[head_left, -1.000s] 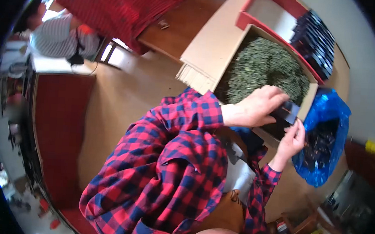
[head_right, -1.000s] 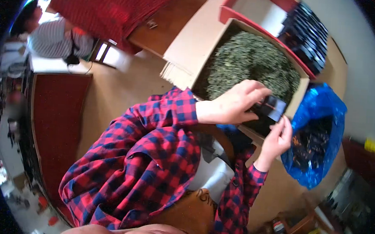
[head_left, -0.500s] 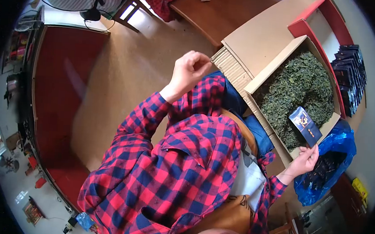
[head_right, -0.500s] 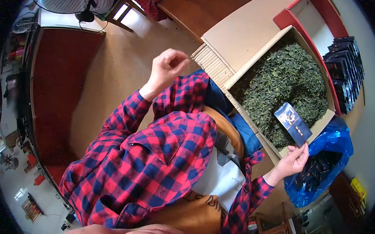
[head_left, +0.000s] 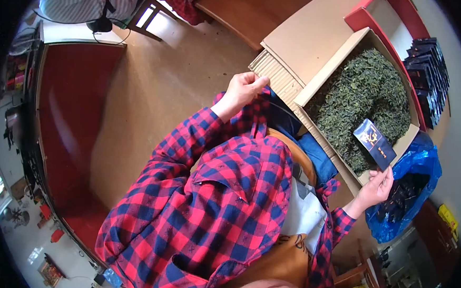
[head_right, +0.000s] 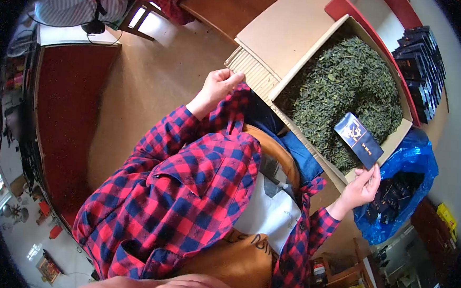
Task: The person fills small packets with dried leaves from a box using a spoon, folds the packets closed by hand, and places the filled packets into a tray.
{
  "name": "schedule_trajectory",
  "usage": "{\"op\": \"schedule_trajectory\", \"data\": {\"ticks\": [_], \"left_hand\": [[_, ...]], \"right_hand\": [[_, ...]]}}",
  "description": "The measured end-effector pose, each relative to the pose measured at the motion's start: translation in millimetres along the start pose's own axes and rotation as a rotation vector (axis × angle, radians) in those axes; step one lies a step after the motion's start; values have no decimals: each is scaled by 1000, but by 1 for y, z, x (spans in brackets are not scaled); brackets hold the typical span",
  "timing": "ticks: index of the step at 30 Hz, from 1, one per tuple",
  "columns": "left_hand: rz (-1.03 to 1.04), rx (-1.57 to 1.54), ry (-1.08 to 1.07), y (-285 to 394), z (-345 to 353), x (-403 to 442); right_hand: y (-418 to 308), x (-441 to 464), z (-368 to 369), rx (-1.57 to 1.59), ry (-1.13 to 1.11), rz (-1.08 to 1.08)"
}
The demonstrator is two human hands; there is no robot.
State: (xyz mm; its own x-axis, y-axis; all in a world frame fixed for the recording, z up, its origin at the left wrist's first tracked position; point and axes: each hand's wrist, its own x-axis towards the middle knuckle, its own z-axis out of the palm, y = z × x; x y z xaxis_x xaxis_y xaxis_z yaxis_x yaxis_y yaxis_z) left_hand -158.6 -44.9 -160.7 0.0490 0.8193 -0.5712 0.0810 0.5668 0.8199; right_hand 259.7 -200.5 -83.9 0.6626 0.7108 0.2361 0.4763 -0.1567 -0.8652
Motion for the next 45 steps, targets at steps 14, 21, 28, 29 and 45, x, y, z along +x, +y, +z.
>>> {"op": "schedule_trajectory", "data": {"ticks": [14, 21, 28, 29, 45], "left_hand": [[217, 99, 60, 29, -37, -24], [504, 45, -64, 103, 19, -53], [1026, 682, -65, 174, 103, -66], [995, 684, -149, 171, 110, -61], [1124, 789, -559, 139, 168, -60]], "right_hand": [[-2, -8, 7, 55, 15, 4], [-6, -9, 11, 89, 8, 2], [-16, -8, 13, 34, 23, -84], [-19, -8, 13, 29, 21, -92], [-80, -7, 29, 63, -110, -237]]}}
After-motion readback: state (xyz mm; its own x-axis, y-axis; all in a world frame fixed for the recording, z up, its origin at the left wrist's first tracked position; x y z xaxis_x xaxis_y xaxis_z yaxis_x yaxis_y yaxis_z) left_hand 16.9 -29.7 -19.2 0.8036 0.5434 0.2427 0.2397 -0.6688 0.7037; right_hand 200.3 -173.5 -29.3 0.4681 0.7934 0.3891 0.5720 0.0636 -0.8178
